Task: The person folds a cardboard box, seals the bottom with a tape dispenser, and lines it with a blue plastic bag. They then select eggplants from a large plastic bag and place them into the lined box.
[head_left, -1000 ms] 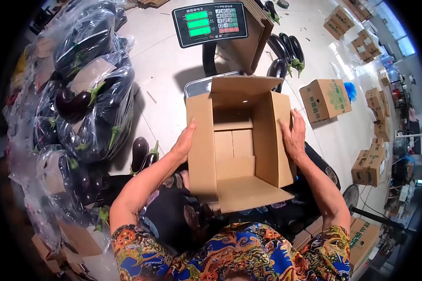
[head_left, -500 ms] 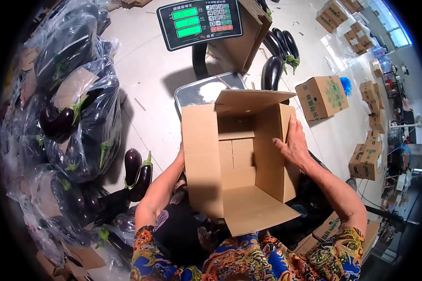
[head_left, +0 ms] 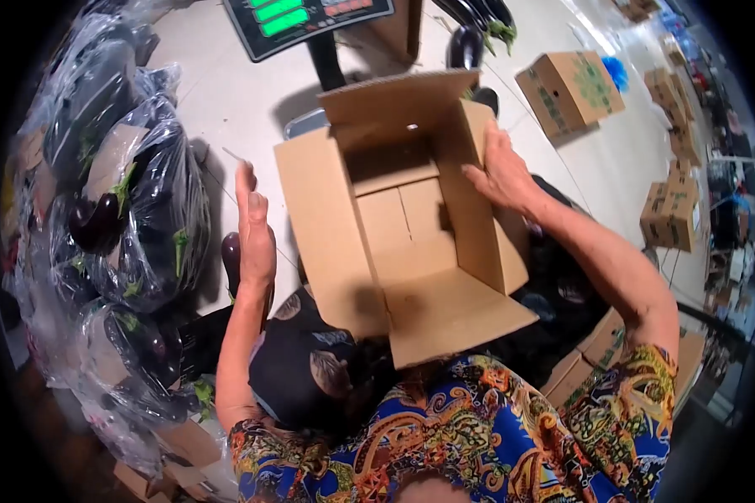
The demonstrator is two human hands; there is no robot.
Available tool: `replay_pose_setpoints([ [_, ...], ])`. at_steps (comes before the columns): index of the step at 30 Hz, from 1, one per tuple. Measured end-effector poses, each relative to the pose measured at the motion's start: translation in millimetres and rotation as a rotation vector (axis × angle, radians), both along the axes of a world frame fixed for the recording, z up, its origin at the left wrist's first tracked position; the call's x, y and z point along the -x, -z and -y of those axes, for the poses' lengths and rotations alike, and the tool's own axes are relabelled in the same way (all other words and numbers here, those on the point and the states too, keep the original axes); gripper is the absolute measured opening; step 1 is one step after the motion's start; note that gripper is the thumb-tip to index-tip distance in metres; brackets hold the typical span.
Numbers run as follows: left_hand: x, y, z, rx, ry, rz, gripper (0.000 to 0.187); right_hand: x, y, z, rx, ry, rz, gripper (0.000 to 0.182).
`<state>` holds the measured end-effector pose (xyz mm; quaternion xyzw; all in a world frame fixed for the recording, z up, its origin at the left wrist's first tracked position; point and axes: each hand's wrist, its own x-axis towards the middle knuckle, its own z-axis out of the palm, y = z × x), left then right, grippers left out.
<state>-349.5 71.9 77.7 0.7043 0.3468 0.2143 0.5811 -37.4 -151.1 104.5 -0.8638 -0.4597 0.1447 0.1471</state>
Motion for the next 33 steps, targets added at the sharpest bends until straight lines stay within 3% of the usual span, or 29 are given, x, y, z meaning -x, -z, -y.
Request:
replay_pose_setpoints([
  [2,-22,-32,19,-0.317,0.233,0.04,0.093,-2,-7,-9,0.118,0.031,-0.11,0.082],
  [4,-49,-40,35,-0.303,0.288,-0.297,0.102,-30,33,-12,-0.105,-0.121,-0.21,0.08],
  [6,-58,-24,28,-0.23,0.267,-0.194,0.102,-35,34,-26,-0.139,-0.144,-0.362,0.08],
  [8,-62,-10,25,-0.037,0.283,-0.039,0.102,-56,53,-51,-0.249,-0.739,-0.31,0.058],
  [9,-67,-25,31,0.128,0.31,0.05,0.103,-78,63,-62,-0.291,-1.03,-0.262,0.046],
  [11,-69,-8,32,0.207,0.238,0.089,0.095,-80,65,-60,0.013,-0.765,-0.74,0.04],
  [12,-73,-20,44,0.295,0.245,0.09,0.092,-68,62,-55,0.136,-0.438,-0.965,0.047],
  [13,-76,-22,49,0.193,0.244,0.091,0.092,-56,58,-50,0.178,-0.048,-1.16,0.054],
  [15,-69,-16,36,0.239,0.226,0.054,0.094,-40,20,-28,0.098,0.058,-1.004,0.072],
  [16,-68,-24,38,0.243,0.215,0.043,0.085,-45,-17,-23,0.147,0.076,-0.9,0.079],
  [17,-62,-18,29,0.176,0.215,-0.017,0.082,-53,-34,-4,0.091,-0.023,-1.009,0.07],
  [18,-56,-11,19,0.111,0.212,-0.074,0.079,-70,-15,13,-0.025,-0.039,-1.043,0.057],
  [19,-60,-23,19,0.133,0.183,-0.138,0.075,-95,14,40,-0.254,-0.12,-1.019,0.062],
  [20,-65,-35,17,0.151,0.153,-0.2,0.072,-101,-9,93,-0.352,-0.072,-0.843,0.054],
  [22,-50,-32,-3,0.11,0.155,-0.229,0.059,-117,5,187,-0.081,0.258,-0.451,0.054],
  [23,-41,-35,-10,0.106,0.185,-0.241,0.058,-128,41,249,0.054,0.368,-0.246,0.055],
  [25,-27,-36,-28,0.158,0.171,-0.262,0.055,-115,69,356,0.401,0.575,-0.233,0.059],
  [28,-30,-43,-30,0.26,0.127,-0.282,0.05,-28,130,463,0.462,0.812,-0.201,0.062],
  [31,-37,-62,-23,0.225,0.177,-0.316,0.048,45,169,492,0.41,0.972,-0.222,0.071],
  [32,-44,-74,-14,0.2,0.183,-0.328,0.048,61,195,505,0.368,1.048,-0.11,0.063],
  [33,-41,-70,-27,0.216,0.184,-0.316,0.048,64,189,499,0.425,1.147,-0.171,0.052],
])
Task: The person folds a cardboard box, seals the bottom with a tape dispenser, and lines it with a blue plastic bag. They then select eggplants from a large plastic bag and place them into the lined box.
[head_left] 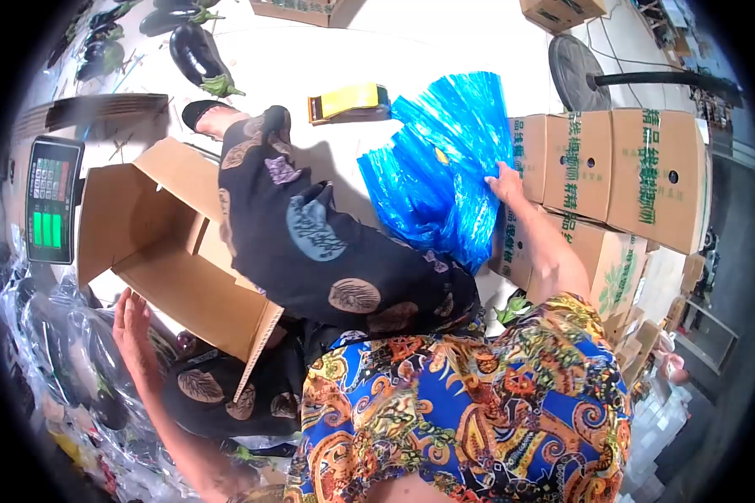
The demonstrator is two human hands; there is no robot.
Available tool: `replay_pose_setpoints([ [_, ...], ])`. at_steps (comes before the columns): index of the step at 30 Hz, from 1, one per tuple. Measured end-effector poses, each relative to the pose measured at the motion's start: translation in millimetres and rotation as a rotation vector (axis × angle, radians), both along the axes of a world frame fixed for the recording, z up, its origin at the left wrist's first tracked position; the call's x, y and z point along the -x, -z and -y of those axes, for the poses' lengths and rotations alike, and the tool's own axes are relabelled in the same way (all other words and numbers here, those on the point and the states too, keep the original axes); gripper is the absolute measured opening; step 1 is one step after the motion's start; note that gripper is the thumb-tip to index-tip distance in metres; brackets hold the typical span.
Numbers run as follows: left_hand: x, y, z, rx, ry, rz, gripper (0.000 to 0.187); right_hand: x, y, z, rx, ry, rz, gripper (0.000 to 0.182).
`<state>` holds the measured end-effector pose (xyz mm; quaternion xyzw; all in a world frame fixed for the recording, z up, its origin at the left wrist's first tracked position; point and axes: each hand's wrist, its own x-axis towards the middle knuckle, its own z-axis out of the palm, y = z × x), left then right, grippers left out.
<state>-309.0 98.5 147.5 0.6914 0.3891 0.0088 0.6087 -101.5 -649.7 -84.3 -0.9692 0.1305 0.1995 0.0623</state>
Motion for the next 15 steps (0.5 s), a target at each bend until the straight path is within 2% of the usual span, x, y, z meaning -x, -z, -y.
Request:
replay_pose_setpoints([
  [1,3,3,-13,0.014,-0.003,0.011,0.048,0,-6,-7,0.028,0.109,-0.062,0.042],
  [4,-17,-35,9,-0.072,-0.017,-0.015,0.047,-3,-27,-15,-0.055,0.052,-0.208,0.033],
  [6,-27,-57,16,-0.136,0.017,-0.023,0.048,-3,-49,-24,-0.111,-0.096,-0.187,0.031],
  [8,-46,-93,58,-0.343,0.127,0.014,0.046,-15,-88,-42,-0.18,-0.221,-0.223,0.029],
  [9,-63,-115,93,-0.461,0.171,0.017,0.045,-15,-95,-50,-0.282,-0.34,0.008,0.027],
  [11,-89,-145,155,-0.505,0.264,0.089,0.044,-16,-105,-59,-0.477,-0.572,0.485,0.025],
  [13,-105,-158,211,-0.258,0.466,0.218,0.044,-27,-117,-67,-0.712,-0.235,0.211,0.023],
  [14,-112,-160,241,-0.079,0.532,0.181,0.044,-31,-124,-73,-0.823,-0.065,0.066,0.023],
  [15,-119,-158,268,0.101,0.597,0.146,0.044,-31,-133,-81,-1.014,0.058,0.055,0.024],
])
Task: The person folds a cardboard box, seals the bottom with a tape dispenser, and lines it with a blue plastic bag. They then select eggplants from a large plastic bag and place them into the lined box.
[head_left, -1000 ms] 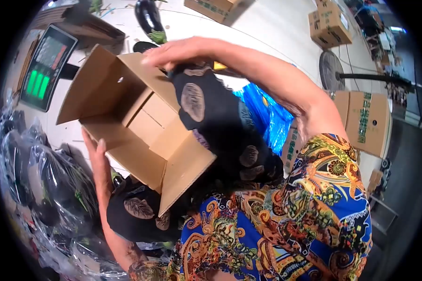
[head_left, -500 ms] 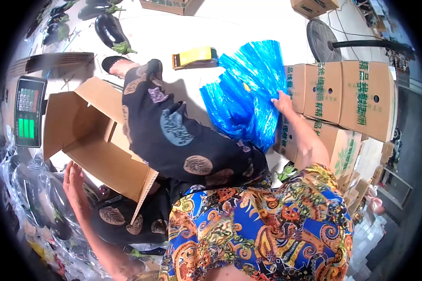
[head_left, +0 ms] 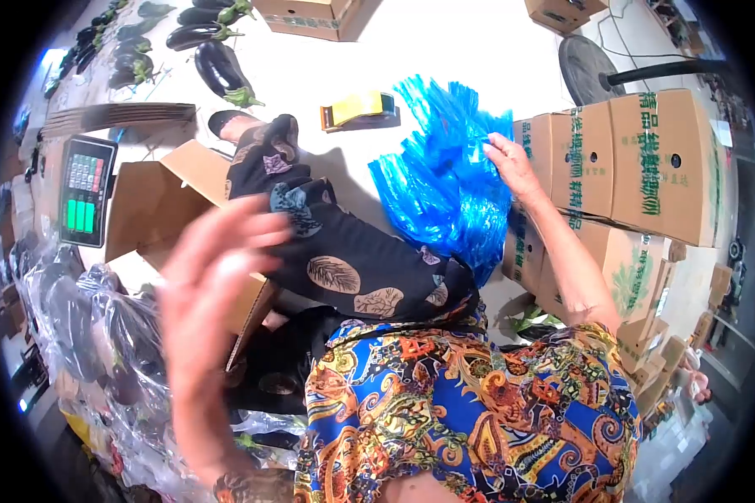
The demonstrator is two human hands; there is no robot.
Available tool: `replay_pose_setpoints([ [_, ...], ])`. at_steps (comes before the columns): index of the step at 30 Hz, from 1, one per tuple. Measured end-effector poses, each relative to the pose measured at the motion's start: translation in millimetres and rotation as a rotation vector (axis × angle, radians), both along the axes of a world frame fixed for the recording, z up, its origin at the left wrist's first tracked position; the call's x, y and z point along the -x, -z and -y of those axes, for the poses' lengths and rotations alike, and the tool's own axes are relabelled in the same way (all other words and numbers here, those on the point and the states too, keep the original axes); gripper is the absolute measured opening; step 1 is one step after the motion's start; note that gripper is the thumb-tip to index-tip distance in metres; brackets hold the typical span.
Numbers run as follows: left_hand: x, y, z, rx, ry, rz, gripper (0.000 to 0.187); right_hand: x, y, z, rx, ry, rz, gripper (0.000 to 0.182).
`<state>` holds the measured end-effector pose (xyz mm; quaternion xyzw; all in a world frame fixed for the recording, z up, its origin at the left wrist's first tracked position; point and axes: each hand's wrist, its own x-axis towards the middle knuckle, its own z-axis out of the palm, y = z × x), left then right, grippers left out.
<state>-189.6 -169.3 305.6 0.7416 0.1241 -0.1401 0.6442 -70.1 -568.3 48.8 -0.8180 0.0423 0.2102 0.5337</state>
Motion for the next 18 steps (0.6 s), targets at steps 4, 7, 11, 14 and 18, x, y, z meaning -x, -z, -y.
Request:
replay_pose_setpoints([
  [4,-10,87,82,0.146,0.224,0.072,0.07,20,-53,-32,-0.672,0.273,-0.214,0.035],
  [7,-29,124,130,0.107,0.272,-0.007,0.099,32,-92,-47,-0.97,0.204,-0.286,0.04],
  [11,-48,137,150,0.895,-0.053,-0.31,0.086,53,-133,-74,-1.05,0.058,-0.261,0.046],
  [14,-61,123,121,1.071,-0.207,-0.125,0.047,64,-135,-82,-0.758,-0.127,-0.142,0.028],
  [18,-60,59,56,1.013,-0.269,0.155,0.035,59,-163,-126,-0.645,-0.141,-0.055,0.015],
])
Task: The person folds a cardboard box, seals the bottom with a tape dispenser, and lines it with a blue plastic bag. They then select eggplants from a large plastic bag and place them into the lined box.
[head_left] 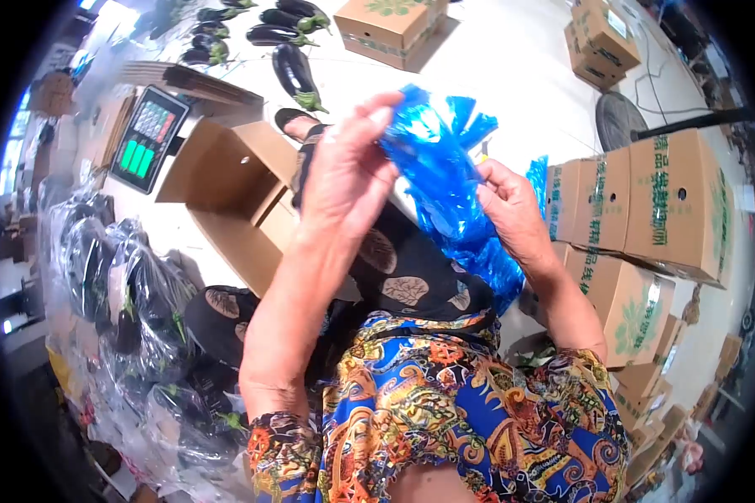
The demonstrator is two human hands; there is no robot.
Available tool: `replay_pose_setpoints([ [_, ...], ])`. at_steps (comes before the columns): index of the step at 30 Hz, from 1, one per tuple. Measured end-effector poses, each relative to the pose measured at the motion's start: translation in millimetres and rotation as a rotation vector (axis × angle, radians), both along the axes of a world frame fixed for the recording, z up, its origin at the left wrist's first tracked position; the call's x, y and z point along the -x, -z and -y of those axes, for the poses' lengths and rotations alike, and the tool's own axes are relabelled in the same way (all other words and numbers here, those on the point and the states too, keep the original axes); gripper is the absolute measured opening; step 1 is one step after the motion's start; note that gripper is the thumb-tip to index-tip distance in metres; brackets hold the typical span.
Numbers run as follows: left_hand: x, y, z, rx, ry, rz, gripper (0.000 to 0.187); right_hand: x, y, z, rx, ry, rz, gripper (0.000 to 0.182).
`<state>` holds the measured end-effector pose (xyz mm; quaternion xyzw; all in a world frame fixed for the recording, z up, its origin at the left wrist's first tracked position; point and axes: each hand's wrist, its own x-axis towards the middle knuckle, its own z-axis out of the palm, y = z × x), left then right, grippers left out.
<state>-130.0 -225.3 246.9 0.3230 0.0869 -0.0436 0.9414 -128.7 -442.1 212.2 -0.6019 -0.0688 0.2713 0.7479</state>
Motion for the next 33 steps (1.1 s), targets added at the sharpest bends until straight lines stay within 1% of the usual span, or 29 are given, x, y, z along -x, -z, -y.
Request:
replay_pose_setpoints([
  [2,10,-34,-30,-0.077,-0.208,0.103,0.036,-1,-24,-19,0.225,-0.184,0.241,0.014],
  [4,21,-63,-70,-0.146,-0.311,0.362,0.041,-4,-25,-39,0.242,-0.51,0.298,0.015],
  [5,27,-74,-92,-0.072,-0.252,0.442,0.043,-4,-17,-50,0.194,-0.564,0.57,0.012],
  [6,35,-80,-111,0.002,-0.19,0.52,0.046,-5,-14,-61,0.16,-0.661,0.649,0.016],
  [7,45,-82,-128,0.012,-0.183,0.527,0.044,-2,-16,-74,0.159,-0.59,0.777,0.022],
  [8,52,-84,-135,0.029,-0.226,0.528,0.04,1,-19,-85,0.149,-0.521,0.902,0.029],
  [9,61,-85,-142,0.034,-0.251,0.476,0.039,0,-19,-92,0.173,-0.494,0.909,0.043],
  [10,68,-85,-149,0.042,-0.274,0.426,0.038,1,-18,-101,0.173,-0.39,1.0,0.042],
  [12,80,-64,-175,-0.111,-0.424,0.27,0.029,-1,-7,-109,0.304,-0.318,0.988,0.038],
  [13,84,-49,-189,-0.256,-0.474,0.137,0.029,-2,-6,-110,0.324,-0.292,1.094,0.035],
  [14,90,-30,-204,-0.396,-0.523,-0.001,0.029,-4,-4,-109,0.393,-0.311,1.142,0.038],
  [16,96,10,-207,-0.876,-0.477,-0.299,0.023,-1,-17,-110,0.406,-0.28,1.105,0.04],
  [17,98,46,-225,-1.391,-0.253,-0.219,0.024,-1,-20,-108,0.426,-0.252,1.075,0.041],
  [18,103,71,-239,-1.882,0.015,-0.125,0.025,-4,-17,-105,0.441,-0.262,1.044,0.033],
  [19,109,65,-227,-2.103,0.172,-0.161,0.024,-9,-11,-98,0.505,-0.303,1.058,0.028],
  [20,108,47,-206,-2.318,0.342,-0.196,0.023,-15,-7,-93,0.568,-0.339,1.077,0.024],
  [21,106,16,-184,-2.503,0.21,-0.238,0.028,-16,-7,-93,0.511,-0.324,1.039,0.014],
  [22,103,2,-183,-2.306,-0.046,-0.044,0.042,-17,-13,-95,0.511,-0.394,0.922,0.014],
  [23,96,-5,-187,-2.04,-0.196,0.245,0.054,-19,-27,-96,0.514,-0.457,0.799,0.015],
  [24,94,-34,-167,-1.724,-0.114,0.197,0.062,-21,-38,-95,0.517,-0.521,0.676,0.016],
  [25,91,-51,-150,-1.667,-0.065,0.339,0.064,-23,-45,-99,0.421,-0.566,0.666,0.02],
  [26,86,-38,-140,-1.822,-0.159,0.6,0.058,-23,-51,-106,0.347,-0.599,0.584,0.02],
  [28,81,-42,-115,-1.557,0.203,0.498,0.048,-23,-63,-119,0.192,-0.66,0.418,0.02],
  [29,80,-45,-114,-1.519,0.331,0.315,0.037,-25,-72,-121,0.193,-0.727,0.244,0.021],
  [30,78,-33,-121,-1.506,0.193,0.374,0.031,-26,-76,-123,0.148,-0.716,0.161,0.025],
  [32,78,-21,-140,-1.096,0.046,0.185,0.024,-39,-68,-113,0.148,-0.811,0.068,0.031],
  [33,80,-20,-150,-0.986,0.037,0.141,0.02,-44,-62,-108,0.162,-0.835,0.102,0.036],
])
